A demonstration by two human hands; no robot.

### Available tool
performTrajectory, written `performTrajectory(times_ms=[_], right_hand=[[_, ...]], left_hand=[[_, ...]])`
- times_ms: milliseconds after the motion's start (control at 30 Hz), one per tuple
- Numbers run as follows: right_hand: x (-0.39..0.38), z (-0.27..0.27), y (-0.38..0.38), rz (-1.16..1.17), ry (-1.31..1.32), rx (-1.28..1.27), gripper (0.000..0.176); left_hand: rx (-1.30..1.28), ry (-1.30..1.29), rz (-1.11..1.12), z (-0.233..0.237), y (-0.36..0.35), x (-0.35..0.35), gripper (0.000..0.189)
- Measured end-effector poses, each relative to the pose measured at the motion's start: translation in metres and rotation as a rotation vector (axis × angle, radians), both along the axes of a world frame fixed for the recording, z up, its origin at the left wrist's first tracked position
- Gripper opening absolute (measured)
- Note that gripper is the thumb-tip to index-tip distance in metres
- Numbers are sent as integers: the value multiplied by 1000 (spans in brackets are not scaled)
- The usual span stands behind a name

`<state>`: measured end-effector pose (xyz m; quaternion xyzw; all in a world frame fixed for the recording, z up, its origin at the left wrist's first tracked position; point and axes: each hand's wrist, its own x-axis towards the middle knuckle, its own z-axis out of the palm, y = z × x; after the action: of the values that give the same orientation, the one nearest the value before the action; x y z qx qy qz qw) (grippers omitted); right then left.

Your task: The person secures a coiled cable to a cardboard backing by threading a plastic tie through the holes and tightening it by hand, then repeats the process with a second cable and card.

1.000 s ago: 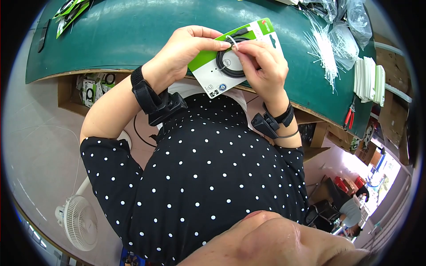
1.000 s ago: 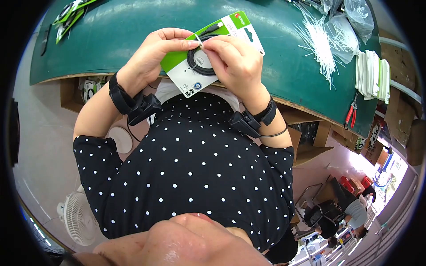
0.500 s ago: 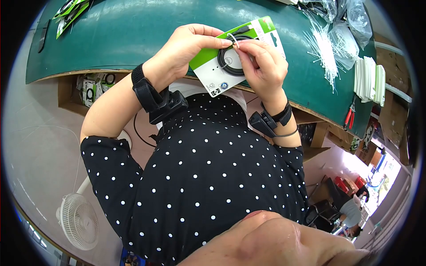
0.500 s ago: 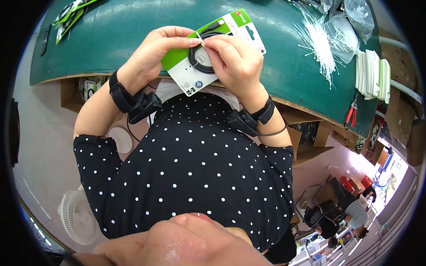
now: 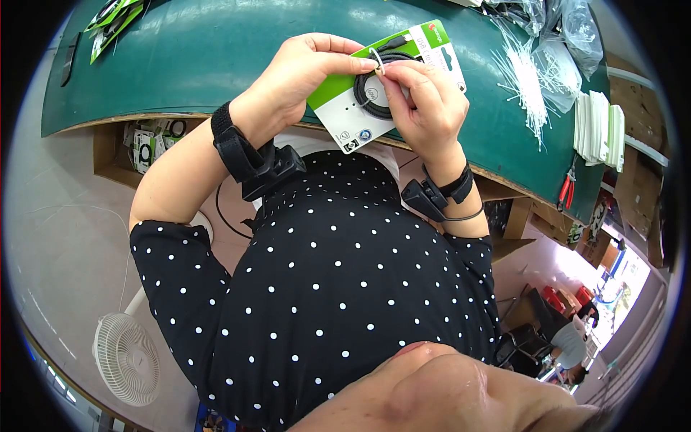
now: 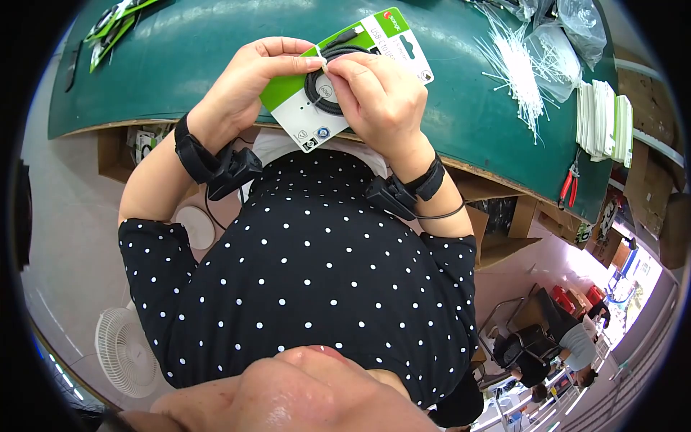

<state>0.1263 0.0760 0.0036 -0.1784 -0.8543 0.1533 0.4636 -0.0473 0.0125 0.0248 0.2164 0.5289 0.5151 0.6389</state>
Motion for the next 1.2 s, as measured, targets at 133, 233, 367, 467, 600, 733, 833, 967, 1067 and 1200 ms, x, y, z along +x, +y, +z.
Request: performTrajectory(times_ms=[133, 233, 367, 467, 600, 733, 833, 967, 1067, 1200], right_hand=[[0, 2, -1, -11, -36, 31, 15], [0, 2, 0, -8, -44, 37, 16], [-1, -1, 4, -1, -8, 164, 17], [-2, -1, 4, -7, -31, 163, 17], [0, 4, 3, -20, -69, 92, 16], [2, 7, 3, -74, -125, 137, 16], [5, 7, 0, -142, -126, 159, 16], [4, 6, 0, -176, -112, 172, 15], [4, 6, 0, -160, -99, 152, 14], [6, 5, 3, -117, -88, 76, 13]], left_hand=[[6, 10, 19, 2, 0, 1, 26], [13, 23, 29, 2, -1, 1, 26], [27, 16, 22, 4, -1, 0, 26], [25, 17, 26, 3, 0, -1, 27], [27, 22, 9, 0, -1, -1, 28], [39, 36, 18, -1, 1, 0, 28], [40, 29, -1, 3, -1, 0, 29], [32, 23, -12, 5, -2, 1, 29], [25, 22, -11, 6, -1, 1, 29], [25, 26, -11, 4, -1, 2, 28]])
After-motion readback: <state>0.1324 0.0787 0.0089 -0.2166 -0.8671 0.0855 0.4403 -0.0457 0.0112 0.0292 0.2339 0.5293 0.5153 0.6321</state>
